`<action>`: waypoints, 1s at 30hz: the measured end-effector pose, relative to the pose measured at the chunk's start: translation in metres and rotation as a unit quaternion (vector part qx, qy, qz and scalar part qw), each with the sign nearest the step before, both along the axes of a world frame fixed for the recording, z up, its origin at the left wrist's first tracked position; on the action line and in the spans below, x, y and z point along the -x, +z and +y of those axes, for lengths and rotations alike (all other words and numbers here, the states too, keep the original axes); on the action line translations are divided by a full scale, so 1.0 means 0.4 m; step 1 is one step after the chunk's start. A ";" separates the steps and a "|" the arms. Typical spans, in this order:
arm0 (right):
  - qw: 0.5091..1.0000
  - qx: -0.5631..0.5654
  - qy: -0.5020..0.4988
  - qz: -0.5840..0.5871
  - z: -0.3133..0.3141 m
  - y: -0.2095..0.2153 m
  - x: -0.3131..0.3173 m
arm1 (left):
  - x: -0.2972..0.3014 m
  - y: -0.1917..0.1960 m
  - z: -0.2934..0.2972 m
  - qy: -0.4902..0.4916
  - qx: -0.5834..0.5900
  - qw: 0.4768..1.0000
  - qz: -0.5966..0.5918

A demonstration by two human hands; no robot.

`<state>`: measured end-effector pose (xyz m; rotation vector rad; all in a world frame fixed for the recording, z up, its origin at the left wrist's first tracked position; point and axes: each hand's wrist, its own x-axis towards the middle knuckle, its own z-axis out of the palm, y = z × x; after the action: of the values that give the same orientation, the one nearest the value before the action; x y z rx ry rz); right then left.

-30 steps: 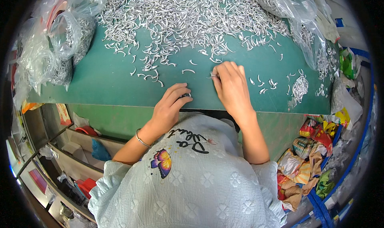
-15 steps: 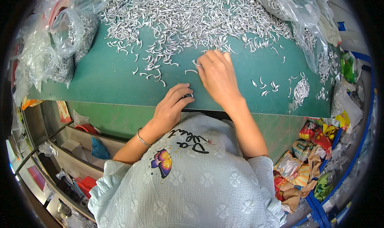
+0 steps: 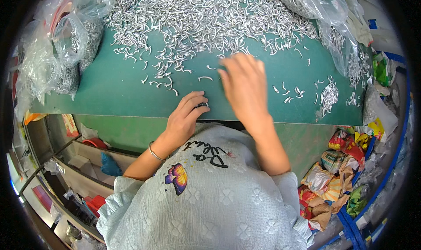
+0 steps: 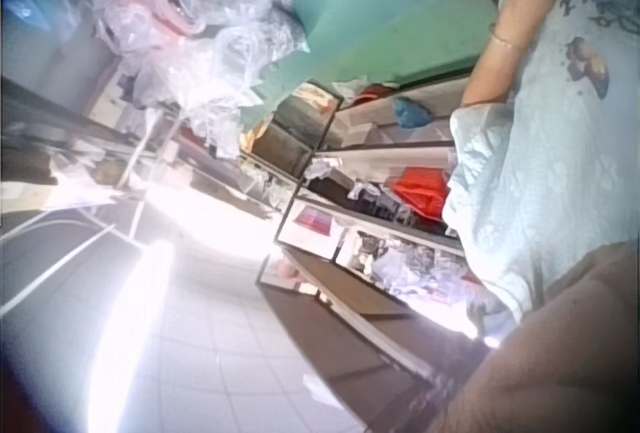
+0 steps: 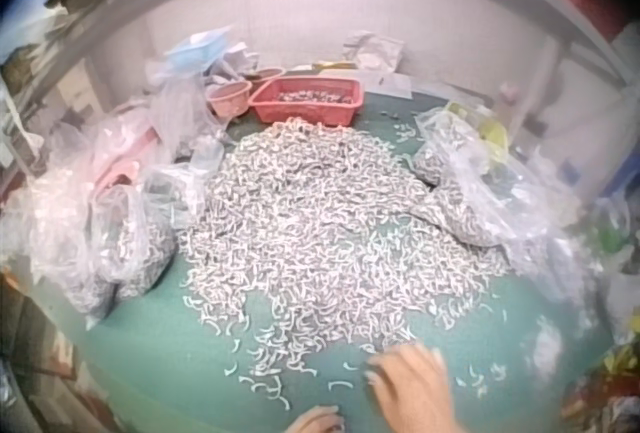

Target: The person sorts through a pile of small curved silver metal pieces on a green workbench by hand, picking up individual pieces to move them into different areas or piles.

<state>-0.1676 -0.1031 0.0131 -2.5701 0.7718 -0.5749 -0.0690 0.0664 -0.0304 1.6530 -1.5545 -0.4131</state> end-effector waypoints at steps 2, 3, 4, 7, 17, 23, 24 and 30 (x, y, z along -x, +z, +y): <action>0.999 0.010 0.032 -0.012 -0.005 -0.023 -0.038 | -0.002 0.002 -0.002 -0.002 -0.005 1.000 0.001; 0.999 0.006 0.043 0.003 -0.005 -0.047 -0.044 | -0.002 0.001 -0.001 -0.004 -0.004 1.000 0.000; 0.998 0.001 0.054 0.018 -0.005 -0.057 -0.046 | -0.001 -0.001 -0.001 -0.006 -0.002 1.000 0.000; 0.997 0.008 0.027 0.066 -0.008 -0.017 0.027 | 0.002 -0.004 0.002 0.003 -0.004 1.000 0.000; 0.999 0.031 -0.025 -0.011 -0.017 0.005 0.021 | 0.000 -0.003 -0.002 0.002 0.002 1.000 -0.006; 0.997 0.057 -0.020 0.044 -0.032 -0.050 0.000 | 0.000 -0.001 -0.002 0.006 0.003 1.000 -0.006; 0.998 0.044 -0.024 0.048 -0.027 -0.039 0.020 | 0.001 -0.003 -0.001 0.006 -0.001 1.000 -0.007; 0.989 0.016 -0.113 0.090 -0.022 -0.012 0.177 | 0.002 -0.002 0.002 0.003 -0.008 1.000 0.007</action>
<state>-0.2385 -0.1121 0.0084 -2.6081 1.1348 -0.4266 -0.0698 0.0670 -0.0311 1.6633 -1.5385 -0.4348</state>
